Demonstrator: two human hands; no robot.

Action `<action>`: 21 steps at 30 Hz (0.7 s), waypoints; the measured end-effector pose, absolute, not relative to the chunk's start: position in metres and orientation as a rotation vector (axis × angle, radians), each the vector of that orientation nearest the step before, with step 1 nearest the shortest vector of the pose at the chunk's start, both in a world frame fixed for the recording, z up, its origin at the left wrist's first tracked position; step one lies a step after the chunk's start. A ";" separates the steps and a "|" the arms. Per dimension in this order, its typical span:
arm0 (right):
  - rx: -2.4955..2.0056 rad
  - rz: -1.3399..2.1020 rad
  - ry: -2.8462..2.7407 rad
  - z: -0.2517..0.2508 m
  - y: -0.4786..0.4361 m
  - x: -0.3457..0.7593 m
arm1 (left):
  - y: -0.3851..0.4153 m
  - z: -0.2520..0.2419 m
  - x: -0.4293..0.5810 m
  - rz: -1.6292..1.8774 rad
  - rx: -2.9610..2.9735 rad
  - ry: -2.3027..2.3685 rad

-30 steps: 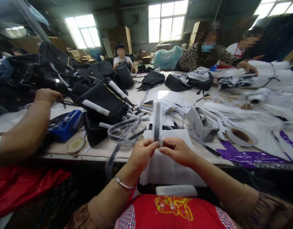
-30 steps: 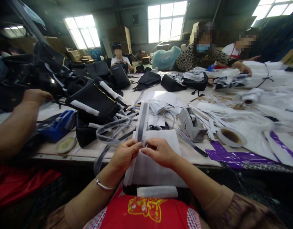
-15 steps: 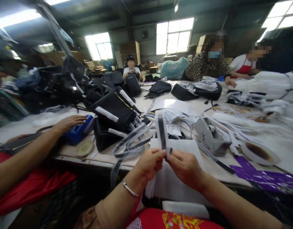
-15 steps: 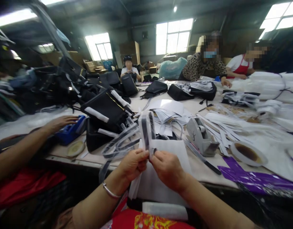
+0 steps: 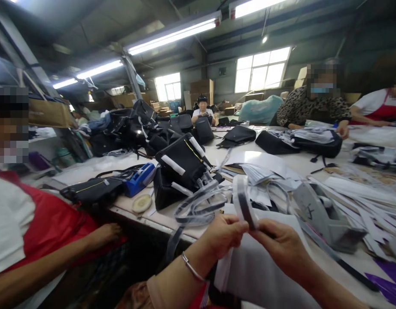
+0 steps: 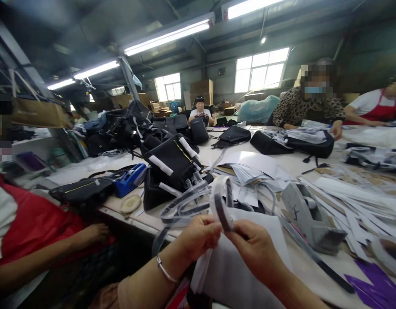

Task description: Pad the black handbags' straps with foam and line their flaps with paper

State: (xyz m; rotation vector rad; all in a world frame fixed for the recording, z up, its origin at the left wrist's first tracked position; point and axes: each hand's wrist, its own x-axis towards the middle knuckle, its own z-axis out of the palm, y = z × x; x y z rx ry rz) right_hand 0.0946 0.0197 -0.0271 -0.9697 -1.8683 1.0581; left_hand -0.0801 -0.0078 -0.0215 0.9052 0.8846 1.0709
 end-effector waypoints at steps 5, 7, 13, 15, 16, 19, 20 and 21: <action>-0.791 0.565 -2.135 -0.029 0.020 0.101 | 0.001 -0.021 -0.075 1.121 0.663 0.874; -0.863 0.952 -2.013 -0.023 0.023 0.102 | -0.002 -0.022 -0.072 1.183 0.759 0.955; -0.901 2.008 -1.232 -0.003 0.027 0.101 | -0.020 -0.023 -0.072 1.325 1.614 1.271; -0.833 2.028 -1.259 -0.001 0.026 0.100 | -0.021 -0.023 -0.074 1.337 1.684 1.302; -0.808 2.023 -1.305 0.000 0.025 0.100 | -0.021 -0.024 -0.075 1.338 1.689 1.309; -0.922 1.814 -1.513 -0.002 0.021 0.095 | -0.018 -0.027 -0.077 1.308 1.629 1.302; -1.020 1.649 -1.600 -0.004 0.020 0.092 | -0.018 -0.029 -0.076 1.295 1.540 1.295; -1.112 1.463 -1.673 -0.005 0.018 0.090 | -0.018 -0.030 -0.074 1.284 1.443 1.290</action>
